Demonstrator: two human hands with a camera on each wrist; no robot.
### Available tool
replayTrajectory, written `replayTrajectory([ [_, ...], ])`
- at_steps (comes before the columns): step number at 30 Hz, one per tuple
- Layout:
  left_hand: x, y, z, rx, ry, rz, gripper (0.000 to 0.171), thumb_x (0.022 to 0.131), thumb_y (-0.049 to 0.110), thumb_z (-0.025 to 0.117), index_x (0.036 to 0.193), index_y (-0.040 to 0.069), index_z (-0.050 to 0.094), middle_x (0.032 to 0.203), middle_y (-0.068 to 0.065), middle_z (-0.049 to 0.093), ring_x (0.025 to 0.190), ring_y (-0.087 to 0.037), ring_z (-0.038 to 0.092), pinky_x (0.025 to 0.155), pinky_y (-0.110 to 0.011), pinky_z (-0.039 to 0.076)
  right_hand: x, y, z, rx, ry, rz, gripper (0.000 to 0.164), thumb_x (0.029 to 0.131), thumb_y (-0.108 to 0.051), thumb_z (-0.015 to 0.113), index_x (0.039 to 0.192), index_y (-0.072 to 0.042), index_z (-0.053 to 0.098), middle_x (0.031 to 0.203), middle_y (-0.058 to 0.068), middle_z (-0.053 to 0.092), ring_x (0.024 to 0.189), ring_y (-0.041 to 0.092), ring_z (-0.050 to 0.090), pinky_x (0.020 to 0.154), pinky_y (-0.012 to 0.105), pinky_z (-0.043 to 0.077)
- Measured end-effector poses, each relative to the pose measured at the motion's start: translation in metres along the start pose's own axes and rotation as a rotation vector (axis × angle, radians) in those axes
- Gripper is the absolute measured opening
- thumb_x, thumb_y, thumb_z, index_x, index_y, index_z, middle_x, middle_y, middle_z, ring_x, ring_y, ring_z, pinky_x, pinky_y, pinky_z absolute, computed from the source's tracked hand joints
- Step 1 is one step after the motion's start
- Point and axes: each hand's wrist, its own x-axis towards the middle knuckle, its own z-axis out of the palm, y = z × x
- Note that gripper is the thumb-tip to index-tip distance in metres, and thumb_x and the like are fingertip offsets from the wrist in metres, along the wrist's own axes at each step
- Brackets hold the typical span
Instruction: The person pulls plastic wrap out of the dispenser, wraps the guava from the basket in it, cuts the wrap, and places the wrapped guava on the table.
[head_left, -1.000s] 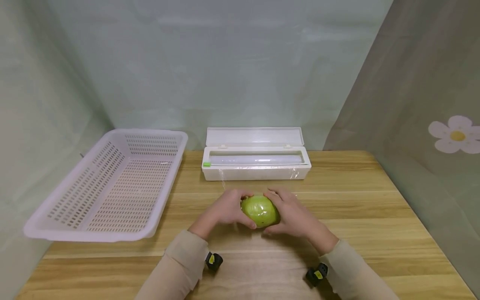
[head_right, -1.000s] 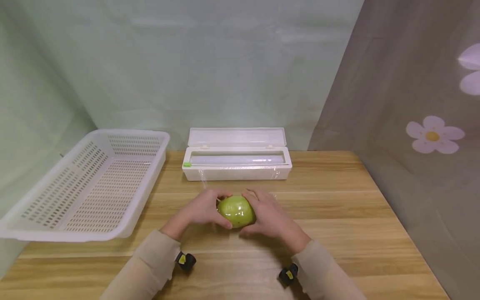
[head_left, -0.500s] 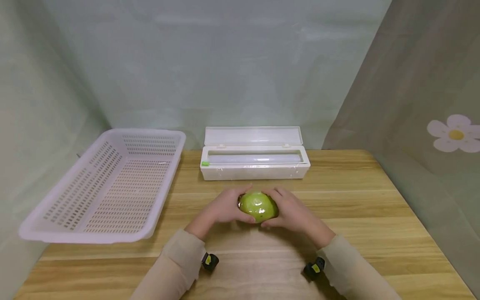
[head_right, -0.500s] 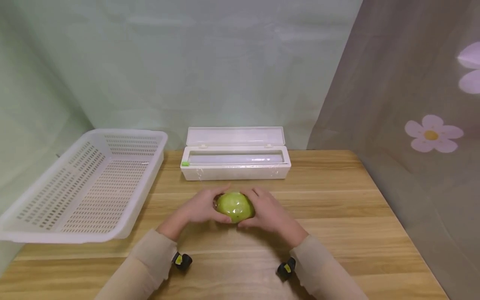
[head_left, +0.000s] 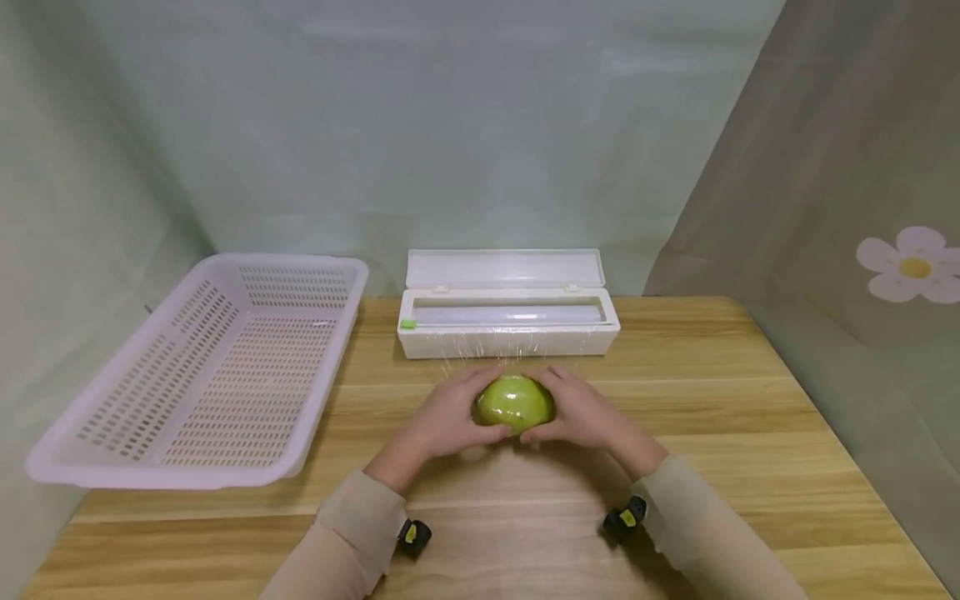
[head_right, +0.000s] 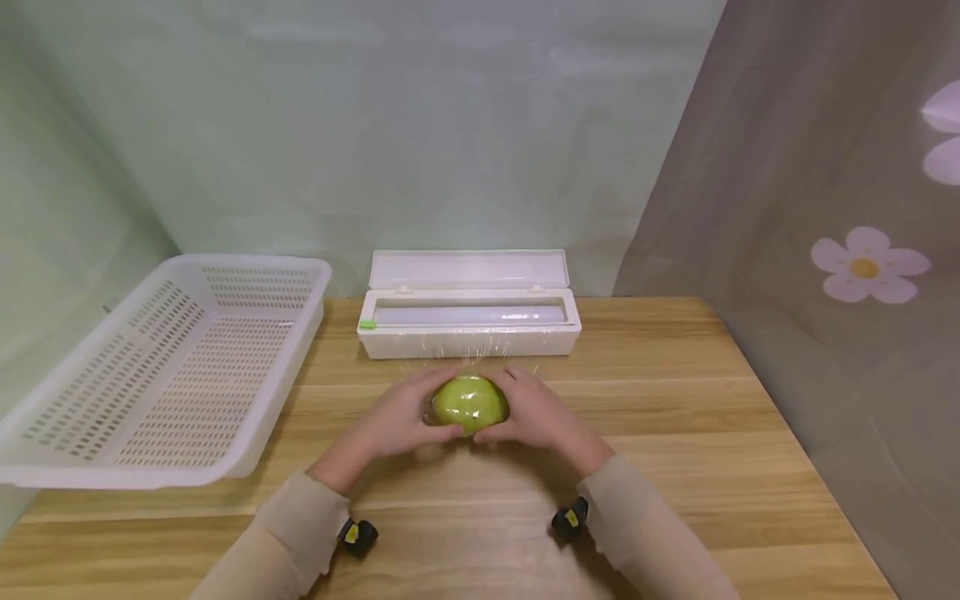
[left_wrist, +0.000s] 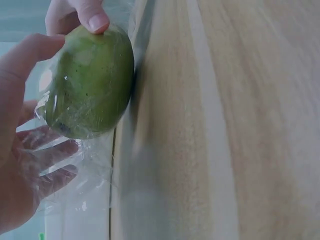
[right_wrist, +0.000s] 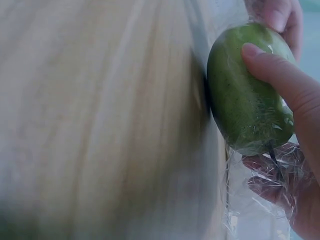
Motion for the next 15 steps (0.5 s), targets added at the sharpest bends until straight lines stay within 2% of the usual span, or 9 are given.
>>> replayTrajectory([
  [4, 0.002, 0.001, -0.001, 0.014, -0.013, 0.008, 0.086, 0.068, 0.040, 0.082, 0.142, 0.019, 0.043, 0.139, -0.004, 0.050, 0.123, -0.025, 0.050, 0.102, -0.046, 0.042, 0.004, 0.003, -0.002, 0.020, -0.013, -0.007, 0.088, 0.065, -0.050, 0.082, 0.139, -0.023, 0.044, 0.127, 0.007, 0.052, 0.109, 0.022, 0.055, 0.092, 0.042, 0.048],
  [9, 0.008, -0.001, -0.003, -0.052, -0.033, 0.000, 0.086, 0.066, 0.029, 0.085, 0.140, 0.017, 0.044, 0.136, -0.005, 0.053, 0.121, -0.024, 0.052, 0.103, -0.044, 0.042, 0.008, 0.005, -0.003, 0.056, -0.002, -0.034, 0.089, 0.065, -0.049, 0.082, 0.140, -0.020, 0.043, 0.130, 0.006, 0.053, 0.113, 0.021, 0.054, 0.095, 0.042, 0.046],
  [15, 0.012, -0.005, -0.006, -0.116, -0.055, -0.063, 0.083, 0.067, 0.030, 0.085, 0.138, 0.013, 0.045, 0.131, -0.006, 0.057, 0.116, -0.023, 0.055, 0.100, -0.043, 0.044, 0.010, 0.007, -0.003, 0.086, 0.024, -0.022, 0.085, 0.067, -0.050, 0.081, 0.134, -0.012, 0.044, 0.124, 0.004, 0.058, 0.109, 0.018, 0.056, 0.094, 0.039, 0.048],
])
